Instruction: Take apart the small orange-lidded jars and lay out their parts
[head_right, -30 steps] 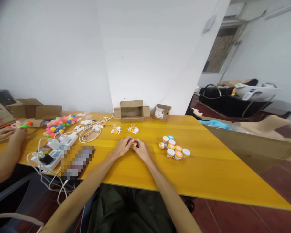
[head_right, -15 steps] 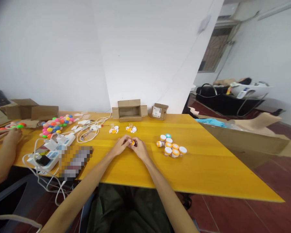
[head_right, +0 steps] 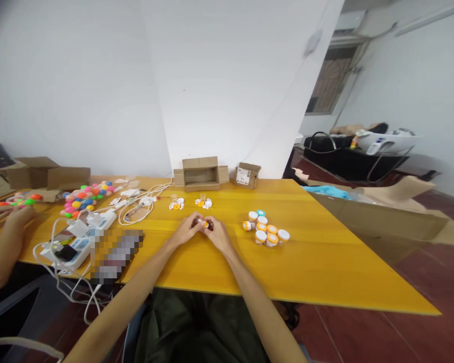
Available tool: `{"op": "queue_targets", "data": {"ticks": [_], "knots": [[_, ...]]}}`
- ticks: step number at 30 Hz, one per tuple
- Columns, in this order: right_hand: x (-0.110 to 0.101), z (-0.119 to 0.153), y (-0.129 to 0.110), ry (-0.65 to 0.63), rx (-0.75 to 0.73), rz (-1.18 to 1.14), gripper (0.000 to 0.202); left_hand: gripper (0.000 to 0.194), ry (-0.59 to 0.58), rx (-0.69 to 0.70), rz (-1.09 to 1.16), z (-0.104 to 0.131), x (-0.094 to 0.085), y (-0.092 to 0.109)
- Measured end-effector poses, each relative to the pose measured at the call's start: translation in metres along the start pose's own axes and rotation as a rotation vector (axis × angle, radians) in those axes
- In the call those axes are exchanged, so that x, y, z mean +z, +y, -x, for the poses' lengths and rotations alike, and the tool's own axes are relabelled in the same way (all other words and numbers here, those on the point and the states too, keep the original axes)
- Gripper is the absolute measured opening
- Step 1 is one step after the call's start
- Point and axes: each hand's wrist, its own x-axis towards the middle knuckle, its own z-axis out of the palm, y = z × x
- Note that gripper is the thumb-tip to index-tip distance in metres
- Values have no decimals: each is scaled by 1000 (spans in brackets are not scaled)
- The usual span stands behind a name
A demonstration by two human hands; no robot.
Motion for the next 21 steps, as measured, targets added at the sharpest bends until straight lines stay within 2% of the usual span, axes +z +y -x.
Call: {"op": "queue_targets", "data": {"ticks": [3, 10, 16, 21], "knots": [[0, 0, 3, -1, 8, -23, 29, 23, -17, 1, 17, 0, 1, -1], [0, 0, 0, 11, 23, -38, 28, 30, 31, -44, 3, -2, 2, -3], [1, 0, 1, 20, 20, -54, 32, 38, -18, -36, 110, -1, 0, -3], [2, -1, 1, 13, 49, -77, 33, 40, 20, -79, 22, -3, 1, -5]]}}
